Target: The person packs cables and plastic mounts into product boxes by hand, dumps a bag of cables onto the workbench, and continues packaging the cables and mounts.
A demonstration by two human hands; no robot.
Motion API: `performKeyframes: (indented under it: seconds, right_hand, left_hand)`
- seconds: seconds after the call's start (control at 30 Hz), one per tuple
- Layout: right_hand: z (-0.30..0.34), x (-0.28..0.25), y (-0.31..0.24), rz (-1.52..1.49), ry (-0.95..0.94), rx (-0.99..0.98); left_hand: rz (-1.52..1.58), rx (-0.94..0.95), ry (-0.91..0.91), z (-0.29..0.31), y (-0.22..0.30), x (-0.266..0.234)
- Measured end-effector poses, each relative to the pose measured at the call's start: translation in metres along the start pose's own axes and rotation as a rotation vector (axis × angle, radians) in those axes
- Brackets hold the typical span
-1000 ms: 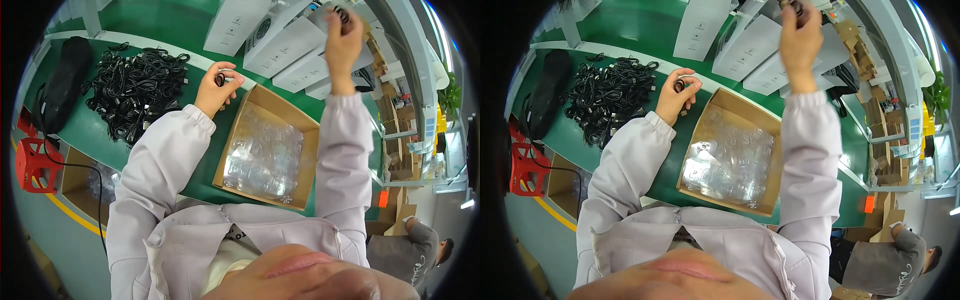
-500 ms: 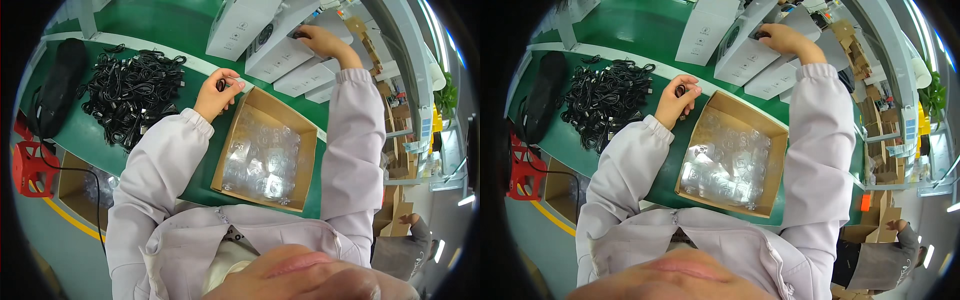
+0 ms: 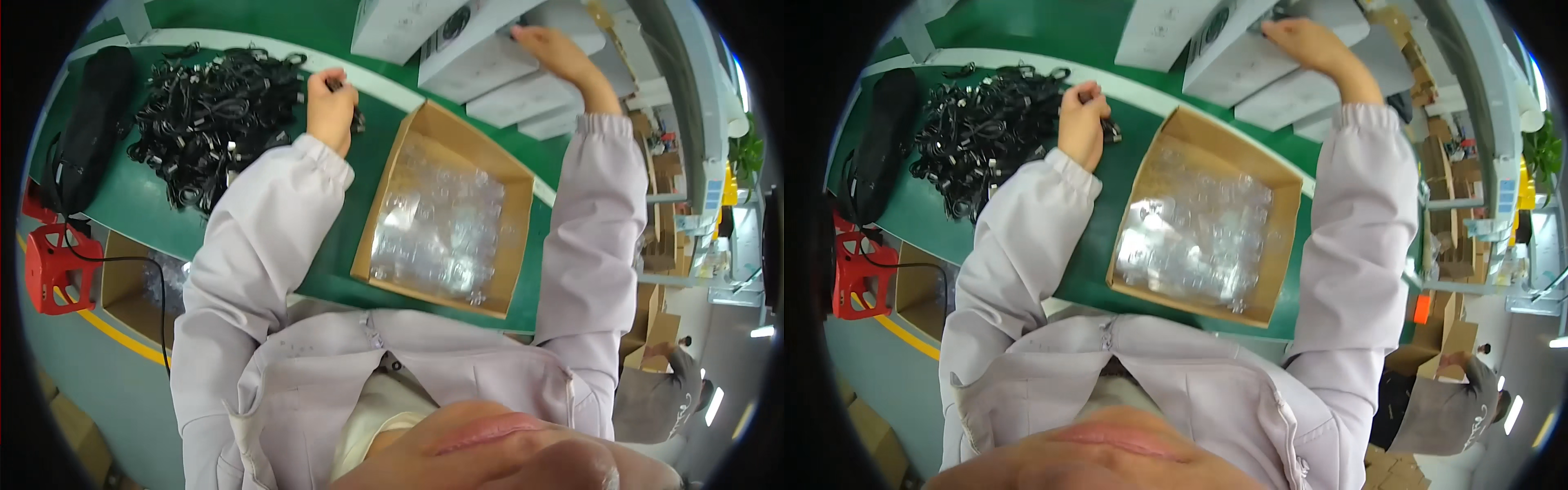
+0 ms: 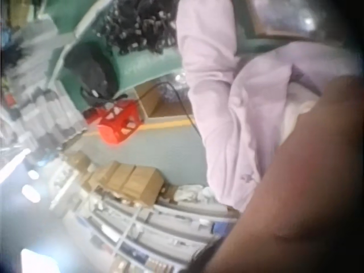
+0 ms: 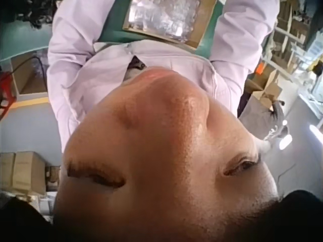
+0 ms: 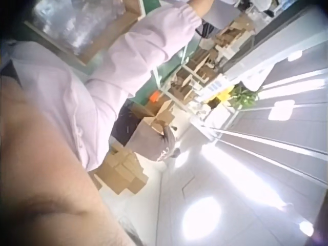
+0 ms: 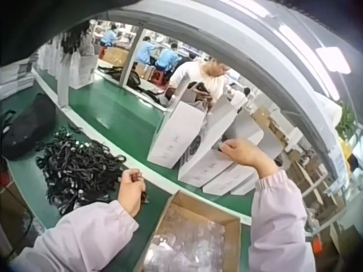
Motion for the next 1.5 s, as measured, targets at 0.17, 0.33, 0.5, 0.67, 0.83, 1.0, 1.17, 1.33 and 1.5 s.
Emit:
performKeyframes:
  seconds: [0.17, 0.33, 0.5, 0.67, 0.83, 1.0, 1.17, 1.33, 1.5]
  right_hand:
    - [0.008, 0.011, -0.008, 0.056, 0.264, -0.284]
    - [0.027, 0.017, 0.007, -0.038, 0.331, -0.029]
    - [0.051, 0.023, 0.013, -0.093, 0.445, -0.149]
    - [0.121, 0.083, -0.068, -0.092, 0.379, -0.509]
    - [0.124, 0.156, -0.072, -0.053, 0.209, -0.545]
    - [0.107, 0.153, -0.059, -0.117, 0.016, -0.365]
    - [0.094, 0.120, -0.059, -0.923, 0.007, -0.099]
    - [0.079, 0.116, -0.078, -1.047, 0.095, -0.222]
    - [0.091, 0.131, -0.108, -1.372, -0.457, -0.197]
  left_hand:
    - [-0.092, 0.056, -0.109, -0.002, 0.004, -0.001]
    - [0.010, 0.025, -0.139, 0.006, 0.001, 0.006]
    - [-0.146, 0.071, -0.309, 0.008, 0.005, 0.009]
    - [-0.433, 0.135, -0.222, 0.017, 0.026, 0.002]
    - [-0.147, -0.010, -0.281, 0.018, 0.022, 0.010]
    - [0.010, -0.137, -0.216, 0.021, 0.022, 0.013]
    - [0.120, -0.144, -0.370, 0.025, 0.023, 0.017]
    - [0.070, -0.063, -0.466, 0.024, 0.019, 0.017]
    - [0.048, -0.073, -0.461, 0.023, 0.022, 0.018]
Point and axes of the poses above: each hand's wrist, its own z-axis away from the middle knuckle, its own x-axis out of the palm, y = z × x, the point moved 3 cm from there along -z, towards the middle knuckle, and after that the axes turned 8 degrees about x, right-handed, at the moved point
